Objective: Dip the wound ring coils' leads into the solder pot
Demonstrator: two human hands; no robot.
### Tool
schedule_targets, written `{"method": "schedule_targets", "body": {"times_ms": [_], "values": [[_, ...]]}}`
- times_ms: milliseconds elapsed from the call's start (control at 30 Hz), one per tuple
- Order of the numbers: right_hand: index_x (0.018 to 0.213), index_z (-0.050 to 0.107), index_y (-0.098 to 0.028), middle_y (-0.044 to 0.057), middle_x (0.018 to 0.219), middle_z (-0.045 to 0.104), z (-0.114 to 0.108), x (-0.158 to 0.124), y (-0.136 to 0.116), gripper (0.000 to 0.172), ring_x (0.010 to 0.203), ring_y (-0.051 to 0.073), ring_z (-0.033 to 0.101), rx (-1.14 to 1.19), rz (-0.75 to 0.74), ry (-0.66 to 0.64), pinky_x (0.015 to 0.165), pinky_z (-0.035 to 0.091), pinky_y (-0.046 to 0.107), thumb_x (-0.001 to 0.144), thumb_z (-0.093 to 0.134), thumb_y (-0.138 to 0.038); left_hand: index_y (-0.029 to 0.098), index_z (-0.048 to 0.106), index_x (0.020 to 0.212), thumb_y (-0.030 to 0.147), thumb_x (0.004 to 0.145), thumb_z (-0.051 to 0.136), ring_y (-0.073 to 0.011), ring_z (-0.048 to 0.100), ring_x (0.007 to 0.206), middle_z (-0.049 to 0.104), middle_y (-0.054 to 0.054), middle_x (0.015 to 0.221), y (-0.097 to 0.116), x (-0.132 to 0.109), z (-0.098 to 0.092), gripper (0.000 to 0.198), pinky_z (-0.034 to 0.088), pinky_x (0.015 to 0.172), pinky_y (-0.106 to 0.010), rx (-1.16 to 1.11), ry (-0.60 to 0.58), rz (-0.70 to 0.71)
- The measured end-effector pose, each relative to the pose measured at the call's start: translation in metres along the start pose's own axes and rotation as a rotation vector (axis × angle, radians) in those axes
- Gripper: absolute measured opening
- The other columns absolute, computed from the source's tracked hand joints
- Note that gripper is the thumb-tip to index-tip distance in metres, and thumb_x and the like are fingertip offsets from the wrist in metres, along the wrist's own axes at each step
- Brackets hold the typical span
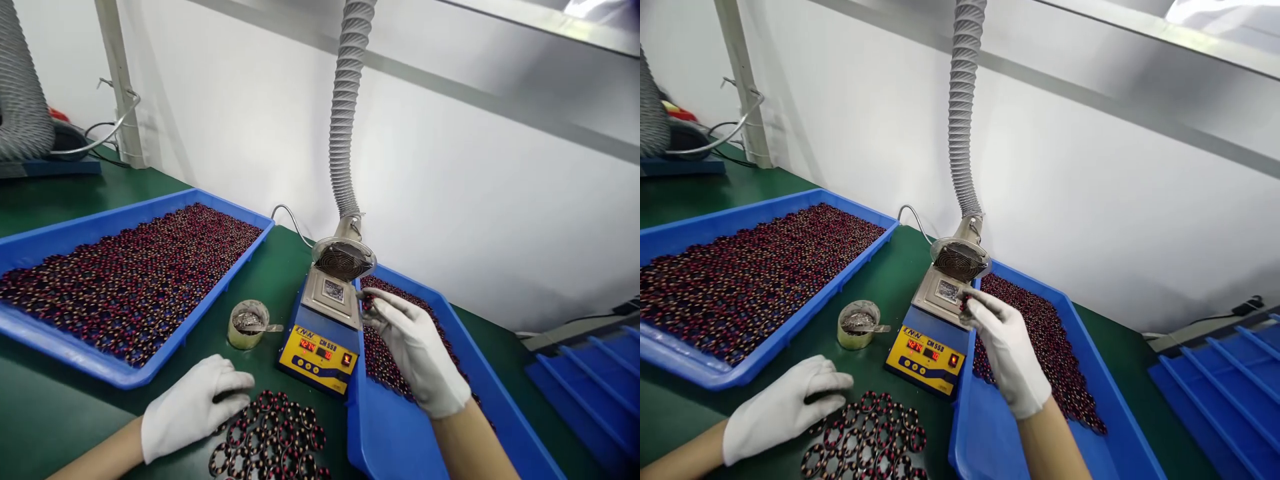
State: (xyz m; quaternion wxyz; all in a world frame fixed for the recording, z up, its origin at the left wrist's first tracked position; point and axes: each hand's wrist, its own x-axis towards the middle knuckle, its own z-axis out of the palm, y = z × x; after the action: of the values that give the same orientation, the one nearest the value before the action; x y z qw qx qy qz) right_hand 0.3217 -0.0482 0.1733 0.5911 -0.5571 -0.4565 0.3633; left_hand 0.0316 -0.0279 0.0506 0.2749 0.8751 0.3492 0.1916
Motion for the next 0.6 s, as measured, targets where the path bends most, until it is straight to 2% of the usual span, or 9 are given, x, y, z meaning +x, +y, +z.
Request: {"method": "schedule_targets", "body": {"times_ms": [67,133,300,433,600], "values": [[0.106,0.067,-0.013,0.01,0.093,0.07,-0.007,0.026,0.006,0.044,0.074,0.017,0.063,-0.134,-0.035,-0.026,0.071,0.053,0.034,0.073,0.072,-0.042,0.024,0.071,0.102,0.031,0.087,0.052,-0.0206,0.065,0.089,0.072,-0.004,0.092,-0.012,0.003,0.005,0.025,0.048,0.083,-0.027,-0.052,-0.036,-0.131],[0.107,0.065,-0.012,0.009,0.091,0.069,-0.011,0.05,0.018,0.046,0.074,0.017,0.063,-0.277,-0.064,-0.046,0.07,0.051,0.032,0.075,0.068,-0.045,0.025,0.072,0.103,0.035,0.087,0.053,-0.022,0.065,0.096,0.072,-0.004,0.099,-0.018,0.008,0.006,0.027,0.048,0.087,-0.027,-0.103,-0.069,-0.198],[0.087,0.07,-0.011,0.009,0.079,0.07,-0.009,0.096,0.047,0.042,0.068,0.018,0.062,-0.535,-0.065,-0.04,0.061,0.048,0.031,0.073,0.067,-0.05,0.027,0.073,0.099,0.036,0.083,0.056,-0.0223,0.067,0.095,0.073,-0.004,0.099,-0.025,0.015,0.012,0.026,0.049,0.088,-0.027,-0.129,-0.066,-0.189],[0.079,0.072,-0.015,0.008,0.076,0.071,-0.001,0.109,0.052,0.039,0.072,0.022,0.064,-0.779,-0.117,-0.006,0.07,0.047,0.035,0.071,0.066,-0.053,0.029,0.073,0.099,0.035,0.083,0.054,-0.0213,0.067,0.094,0.073,-0.002,0.098,-0.029,0.015,0.018,0.025,0.051,0.087,-0.025,-0.126,-0.068,-0.183],[0.085,0.072,-0.018,0.009,0.077,0.072,0.006,0.109,0.054,0.039,0.074,0.025,0.066,-1.002,-0.173,0.019,0.072,0.047,0.037,0.074,0.062,-0.055,0.03,0.073,0.096,0.034,0.084,0.051,-0.0198,0.068,0.09,0.074,-0.001,0.095,-0.027,0.015,0.017,0.025,0.052,0.082,-0.022,-0.13,-0.082,-0.173]]}}
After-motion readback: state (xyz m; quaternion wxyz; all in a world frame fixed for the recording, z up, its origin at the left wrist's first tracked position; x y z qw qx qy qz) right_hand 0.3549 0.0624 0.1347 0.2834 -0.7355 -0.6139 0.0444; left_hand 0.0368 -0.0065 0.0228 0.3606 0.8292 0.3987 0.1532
